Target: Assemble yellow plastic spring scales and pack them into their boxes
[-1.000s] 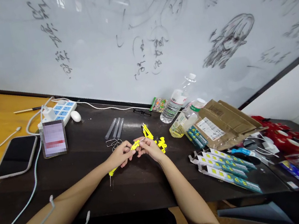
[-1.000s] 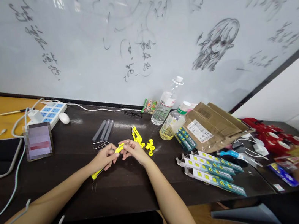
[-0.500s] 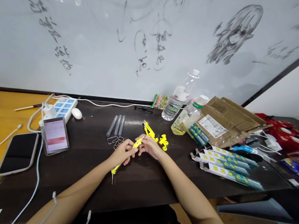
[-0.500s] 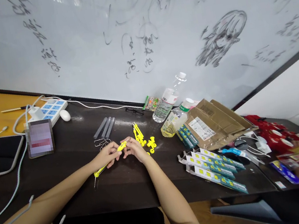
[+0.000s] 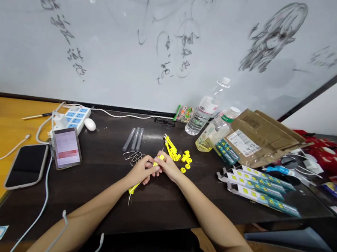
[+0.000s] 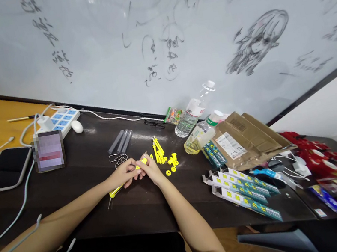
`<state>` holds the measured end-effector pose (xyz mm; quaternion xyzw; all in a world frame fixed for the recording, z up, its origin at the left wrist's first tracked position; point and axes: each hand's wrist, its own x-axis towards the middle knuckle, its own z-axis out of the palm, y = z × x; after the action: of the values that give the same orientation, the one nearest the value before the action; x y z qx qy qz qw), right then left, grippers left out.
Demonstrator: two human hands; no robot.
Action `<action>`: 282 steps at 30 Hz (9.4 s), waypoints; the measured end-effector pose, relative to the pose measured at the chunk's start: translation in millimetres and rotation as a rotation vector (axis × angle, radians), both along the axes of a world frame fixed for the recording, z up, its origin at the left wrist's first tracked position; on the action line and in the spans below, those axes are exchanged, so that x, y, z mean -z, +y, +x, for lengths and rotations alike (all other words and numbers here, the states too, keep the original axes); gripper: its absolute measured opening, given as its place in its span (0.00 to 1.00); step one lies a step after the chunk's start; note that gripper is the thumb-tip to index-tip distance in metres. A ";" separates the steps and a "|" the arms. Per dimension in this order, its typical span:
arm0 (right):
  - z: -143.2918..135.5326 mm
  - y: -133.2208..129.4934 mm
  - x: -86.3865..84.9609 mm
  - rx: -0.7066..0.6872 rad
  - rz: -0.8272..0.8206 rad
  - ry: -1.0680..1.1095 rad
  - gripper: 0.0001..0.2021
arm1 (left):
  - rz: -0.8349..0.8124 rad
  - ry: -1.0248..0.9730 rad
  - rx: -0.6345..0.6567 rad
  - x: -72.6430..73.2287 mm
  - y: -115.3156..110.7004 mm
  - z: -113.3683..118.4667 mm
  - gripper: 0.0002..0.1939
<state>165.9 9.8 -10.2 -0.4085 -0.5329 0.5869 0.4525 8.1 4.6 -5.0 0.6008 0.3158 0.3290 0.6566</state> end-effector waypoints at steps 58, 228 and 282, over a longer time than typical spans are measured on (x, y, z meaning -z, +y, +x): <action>35.7 11.8 -21.2 0.160 0.007 0.202 0.16 | -0.182 -0.060 0.255 1.2 -7.3 3.0 0.21; 35.1 17.1 -21.5 0.473 0.002 0.359 0.15 | -0.126 0.150 0.652 -9.8 -11.9 -5.9 0.21; -5.1 -8.4 -22.2 0.156 0.280 0.024 0.19 | 0.369 0.195 -0.236 2.0 -12.9 1.1 0.25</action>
<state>160.7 1.4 12.0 -0.3746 -0.5706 0.4748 0.5555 9.3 -8.3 -7.0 0.6984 0.3801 0.3963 0.4591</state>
